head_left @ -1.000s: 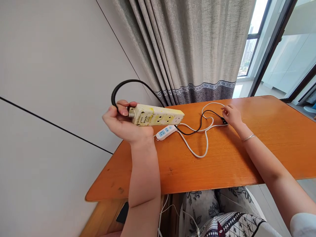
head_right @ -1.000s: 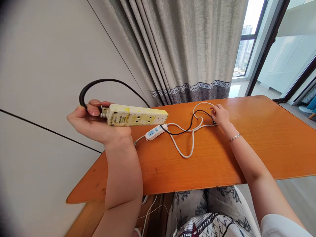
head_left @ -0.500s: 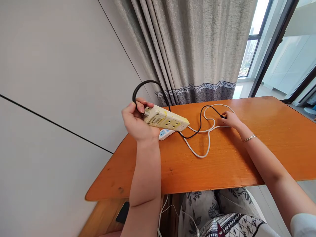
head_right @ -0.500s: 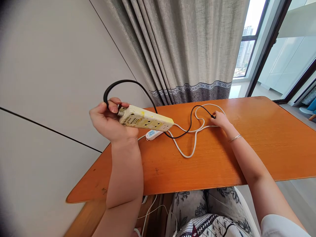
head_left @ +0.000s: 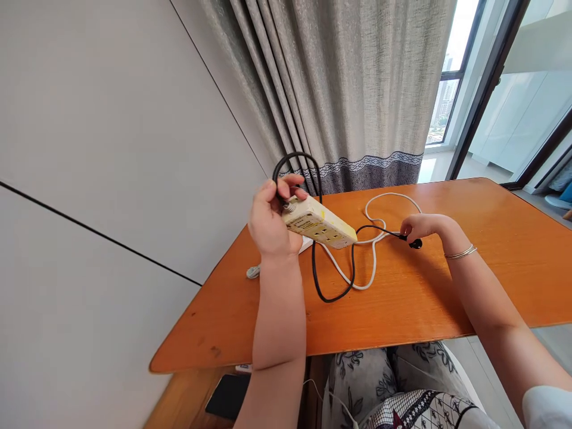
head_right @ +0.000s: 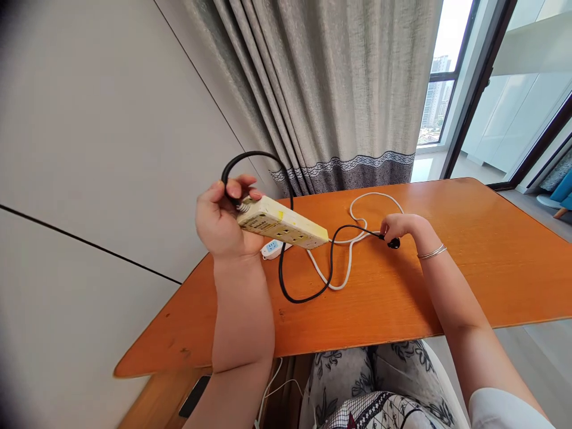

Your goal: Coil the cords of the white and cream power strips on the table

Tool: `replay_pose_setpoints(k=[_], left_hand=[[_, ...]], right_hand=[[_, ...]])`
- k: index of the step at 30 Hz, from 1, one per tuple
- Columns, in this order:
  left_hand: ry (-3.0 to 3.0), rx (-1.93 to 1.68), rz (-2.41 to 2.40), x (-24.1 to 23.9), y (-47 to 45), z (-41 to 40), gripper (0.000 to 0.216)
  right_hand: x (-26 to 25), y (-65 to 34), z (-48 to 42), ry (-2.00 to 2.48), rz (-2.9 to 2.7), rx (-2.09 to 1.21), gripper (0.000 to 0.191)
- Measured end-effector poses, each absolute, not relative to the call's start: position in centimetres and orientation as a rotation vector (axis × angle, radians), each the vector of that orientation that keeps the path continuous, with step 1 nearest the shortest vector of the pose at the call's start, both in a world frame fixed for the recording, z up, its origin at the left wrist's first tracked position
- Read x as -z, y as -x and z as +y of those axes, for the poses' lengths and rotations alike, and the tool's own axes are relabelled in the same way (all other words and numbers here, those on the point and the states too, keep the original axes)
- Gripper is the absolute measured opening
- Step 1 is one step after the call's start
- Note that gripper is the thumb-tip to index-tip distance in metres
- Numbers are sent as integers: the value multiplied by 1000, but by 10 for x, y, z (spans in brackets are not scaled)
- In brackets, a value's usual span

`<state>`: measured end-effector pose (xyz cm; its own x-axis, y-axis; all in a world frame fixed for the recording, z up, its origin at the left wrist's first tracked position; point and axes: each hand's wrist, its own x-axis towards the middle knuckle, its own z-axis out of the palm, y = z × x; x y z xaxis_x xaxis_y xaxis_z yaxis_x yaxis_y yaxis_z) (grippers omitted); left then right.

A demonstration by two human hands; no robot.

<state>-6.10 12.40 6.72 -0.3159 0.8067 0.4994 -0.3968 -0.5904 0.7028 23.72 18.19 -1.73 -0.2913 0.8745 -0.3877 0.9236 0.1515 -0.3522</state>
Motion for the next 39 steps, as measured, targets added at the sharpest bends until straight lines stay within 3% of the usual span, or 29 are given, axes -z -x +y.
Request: replay_pose_setpoints(k=[4,7,10,19,26,28,30,33,36,39], left_hand=[[-1252,-1712,554,-70,47,120,31],[-1355,-1509,473,-69,42,115,23],[-1436,-1357,372,-67,42,107,22],[-1306,-1375,365,-66,52,103,24],[-1191,-1552,427,-71,58,111,25],[-1193,-1532,417,-71,57,112,24],[-1213,-1495,417,-70,54,111,25],[-1242,-1470,444,-68,50,110,25],[-1241,-1499,488,-65,46,111,27],[-1276,-1520,509,-59,43,116,28]], right_hand=[[14,-220,178,-1926,2727,819,43],[8,-200,166,-1661,3276,1355,61],[7,-178,154,-1267,3332,1819,71],[13,-116,136,-782,2980,2173,23],[-11,-127,149,-1288,2644,3069,31],[-20,-140,155,-1389,2760,3173,33],[-26,-154,157,-1576,2941,3057,30],[-28,-169,155,-1971,3176,2508,29],[-24,-173,149,-2267,3334,1500,29],[-19,-165,138,-2193,3181,475,26]])
